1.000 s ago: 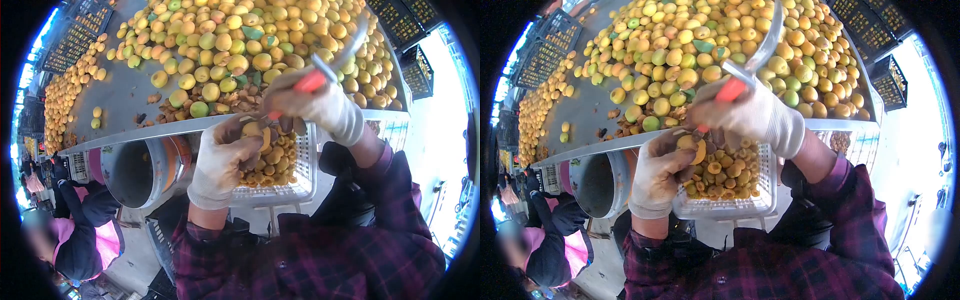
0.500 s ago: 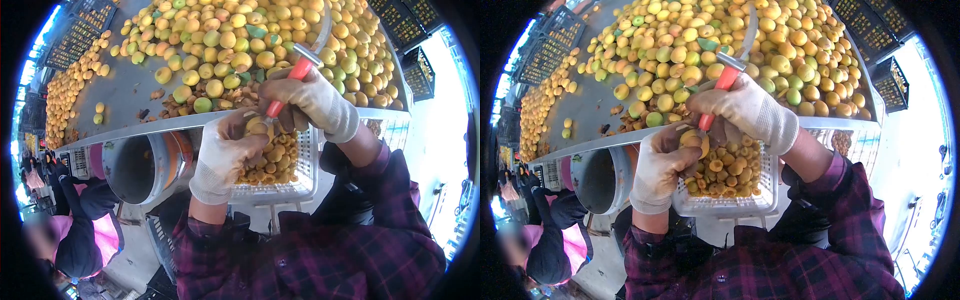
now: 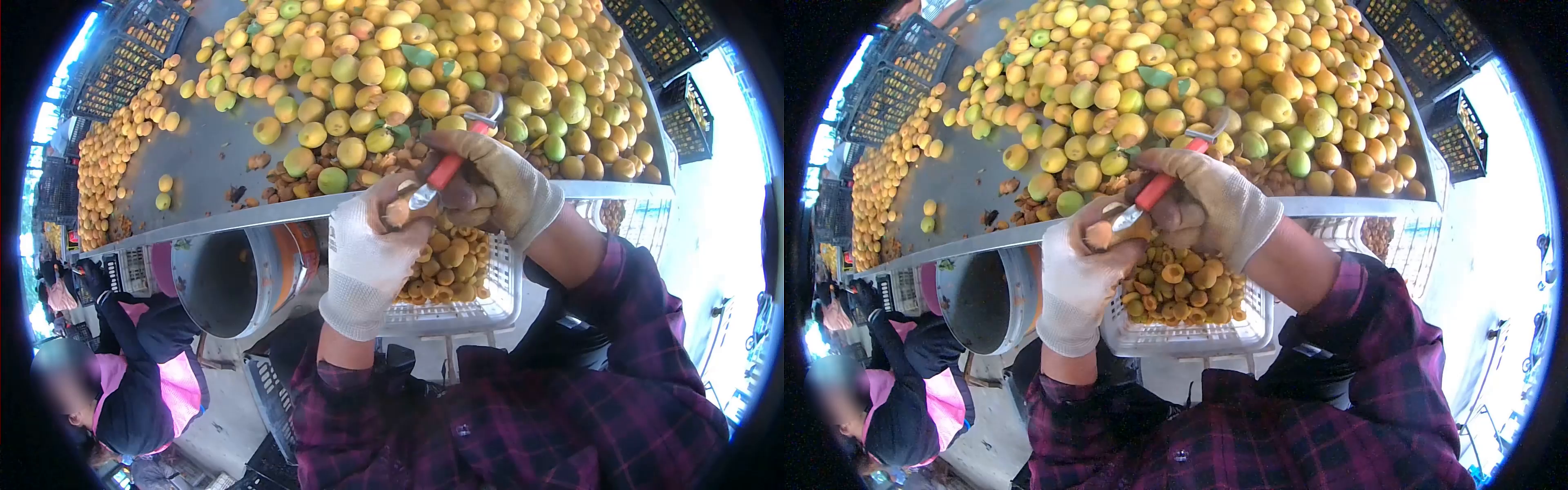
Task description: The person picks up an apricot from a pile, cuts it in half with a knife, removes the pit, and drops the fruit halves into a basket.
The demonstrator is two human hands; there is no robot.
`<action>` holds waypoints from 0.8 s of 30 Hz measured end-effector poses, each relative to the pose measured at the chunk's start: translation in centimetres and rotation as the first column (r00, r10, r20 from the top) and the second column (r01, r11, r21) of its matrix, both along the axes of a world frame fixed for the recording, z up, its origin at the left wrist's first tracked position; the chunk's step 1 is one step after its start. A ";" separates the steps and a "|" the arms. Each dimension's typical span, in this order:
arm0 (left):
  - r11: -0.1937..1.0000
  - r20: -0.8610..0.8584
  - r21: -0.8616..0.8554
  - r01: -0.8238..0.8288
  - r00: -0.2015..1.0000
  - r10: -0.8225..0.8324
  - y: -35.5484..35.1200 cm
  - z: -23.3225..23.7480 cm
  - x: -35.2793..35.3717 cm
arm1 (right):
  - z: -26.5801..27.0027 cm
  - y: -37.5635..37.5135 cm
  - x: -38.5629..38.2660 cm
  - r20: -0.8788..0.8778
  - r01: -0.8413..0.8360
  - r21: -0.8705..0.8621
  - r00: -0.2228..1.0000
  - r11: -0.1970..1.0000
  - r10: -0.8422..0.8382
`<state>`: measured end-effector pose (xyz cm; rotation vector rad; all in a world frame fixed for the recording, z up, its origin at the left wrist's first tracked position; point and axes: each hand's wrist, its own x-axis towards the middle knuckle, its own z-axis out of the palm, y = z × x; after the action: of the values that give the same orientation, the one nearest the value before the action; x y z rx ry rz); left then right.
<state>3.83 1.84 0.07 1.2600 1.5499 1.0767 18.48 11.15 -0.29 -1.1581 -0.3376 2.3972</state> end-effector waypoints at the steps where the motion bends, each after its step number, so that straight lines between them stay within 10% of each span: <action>1: 1.000 -0.001 0.003 -0.006 1.000 0.006 0.2 -0.4 0.0 | -0.3 0.1 -0.2 -0.001 -0.006 0.003 1.000 1.000 0.006; 4: 0.995 0.129 -0.058 -0.086 0.987 0.093 0.7 -1.0 0.1 | -0.8 0.0 -0.4 0.183 -0.016 0.650 0.974 0.760 -0.136; 7: 0.963 0.389 -0.200 -0.183 0.887 0.249 1.0 -0.6 0.1 | 1.2 1.5 0.1 0.081 0.131 0.673 0.965 0.728 -0.249; 10: 0.951 0.421 -0.204 -0.233 0.856 0.300 1.3 -1.3 -0.2 | 1.6 2.1 -0.2 0.196 -0.077 0.823 0.969 0.562 -0.154; 12: 0.958 0.158 -0.136 -0.254 0.949 0.274 1.6 -2.2 -0.4 | 3.0 0.8 -1.0 0.395 -0.333 0.774 0.919 0.538 0.001; 15: 0.983 -0.152 0.045 -0.178 0.971 0.183 1.2 -2.7 -0.8 | 0.9 0.5 -1.7 0.525 -0.524 0.850 0.851 0.058 0.008; 19: 0.969 0.112 -0.116 -0.218 0.967 0.231 1.9 -2.9 -0.4 | 0.3 0.9 -2.2 0.678 -0.693 0.720 0.713 -0.034 -0.177; 21: 0.961 0.168 -0.067 -0.270 0.946 0.278 2.6 -2.6 -0.1 | -0.4 1.4 -3.0 0.499 -0.618 0.786 0.615 0.019 -0.611; 24: 0.960 0.118 0.009 -0.279 0.954 0.276 2.7 -4.5 -0.3 | 1.5 1.8 -2.2 0.669 -0.658 0.728 0.619 0.195 -0.411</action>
<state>3.51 4.52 -4.46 0.9954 1.6612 1.3277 16.26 12.97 1.23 -1.3108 -2.0473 0.8786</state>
